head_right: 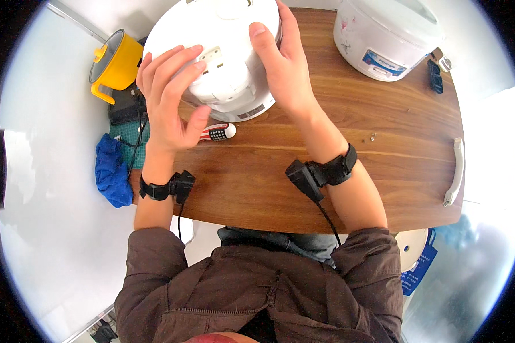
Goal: The person assembles a white rice cooker by hand, using a screwdriver to remove and reinsert screws on the lid. They place a small plastic ring into the lid opening, attach a latch mechanism, and secure the lid with screws. The person then wipes the lid with a white cloth.
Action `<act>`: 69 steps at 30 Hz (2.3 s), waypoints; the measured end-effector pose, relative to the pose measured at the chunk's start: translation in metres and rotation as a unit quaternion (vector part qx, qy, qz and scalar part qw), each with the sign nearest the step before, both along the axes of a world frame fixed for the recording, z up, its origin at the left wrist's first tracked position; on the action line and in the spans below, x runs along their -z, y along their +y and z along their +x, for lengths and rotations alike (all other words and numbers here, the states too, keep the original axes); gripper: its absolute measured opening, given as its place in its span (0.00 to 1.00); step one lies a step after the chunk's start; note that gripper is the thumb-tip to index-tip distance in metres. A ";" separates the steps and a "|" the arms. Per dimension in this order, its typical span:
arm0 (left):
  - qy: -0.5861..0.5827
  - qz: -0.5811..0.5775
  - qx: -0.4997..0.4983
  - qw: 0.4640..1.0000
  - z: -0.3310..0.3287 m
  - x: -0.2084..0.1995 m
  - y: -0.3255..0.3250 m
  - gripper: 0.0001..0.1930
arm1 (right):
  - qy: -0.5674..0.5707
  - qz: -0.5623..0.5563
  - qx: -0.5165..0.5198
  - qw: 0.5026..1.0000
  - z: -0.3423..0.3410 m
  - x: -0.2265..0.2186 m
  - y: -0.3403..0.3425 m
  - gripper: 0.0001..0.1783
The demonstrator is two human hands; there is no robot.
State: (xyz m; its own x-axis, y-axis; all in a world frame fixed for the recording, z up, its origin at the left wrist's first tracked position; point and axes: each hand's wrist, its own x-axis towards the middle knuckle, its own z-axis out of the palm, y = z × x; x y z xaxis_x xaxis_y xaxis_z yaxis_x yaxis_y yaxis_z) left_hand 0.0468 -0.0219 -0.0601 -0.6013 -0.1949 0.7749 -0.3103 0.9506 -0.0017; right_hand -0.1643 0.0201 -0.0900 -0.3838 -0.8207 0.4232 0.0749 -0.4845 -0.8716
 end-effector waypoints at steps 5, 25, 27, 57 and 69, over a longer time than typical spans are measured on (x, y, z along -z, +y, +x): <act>0.049 -0.066 -0.056 0.995 -0.014 0.019 -0.005 0.28 | -0.006 0.024 0.013 1.000 0.007 -0.004 0.003 0.38; 0.129 -0.067 -0.079 0.986 -0.024 0.024 -0.007 0.38 | 0.028 0.052 0.025 0.998 0.002 -0.027 0.002 0.37; 0.131 -0.060 -0.082 0.986 -0.024 0.024 -0.006 0.37 | 0.051 0.069 0.028 0.996 -0.001 -0.031 0.002 0.36; 0.142 -0.077 -0.090 0.983 -0.027 0.027 -0.007 0.27 | -0.072 0.058 -0.197 0.976 -0.045 -0.026 -0.069 0.32; 0.207 -0.090 -0.043 0.973 -0.031 0.036 -0.021 0.40 | -0.052 0.058 -0.189 0.979 -0.048 -0.026 -0.072 0.31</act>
State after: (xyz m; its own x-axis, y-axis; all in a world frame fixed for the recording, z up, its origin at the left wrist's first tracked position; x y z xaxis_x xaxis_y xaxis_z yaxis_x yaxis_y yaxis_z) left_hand 0.0159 -0.0425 -0.0962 -0.2184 -0.0690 0.9734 -0.3993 0.9165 -0.0246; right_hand -0.2126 -0.0517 -0.0637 -0.0801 -0.9525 0.2939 0.3212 -0.3038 -0.8969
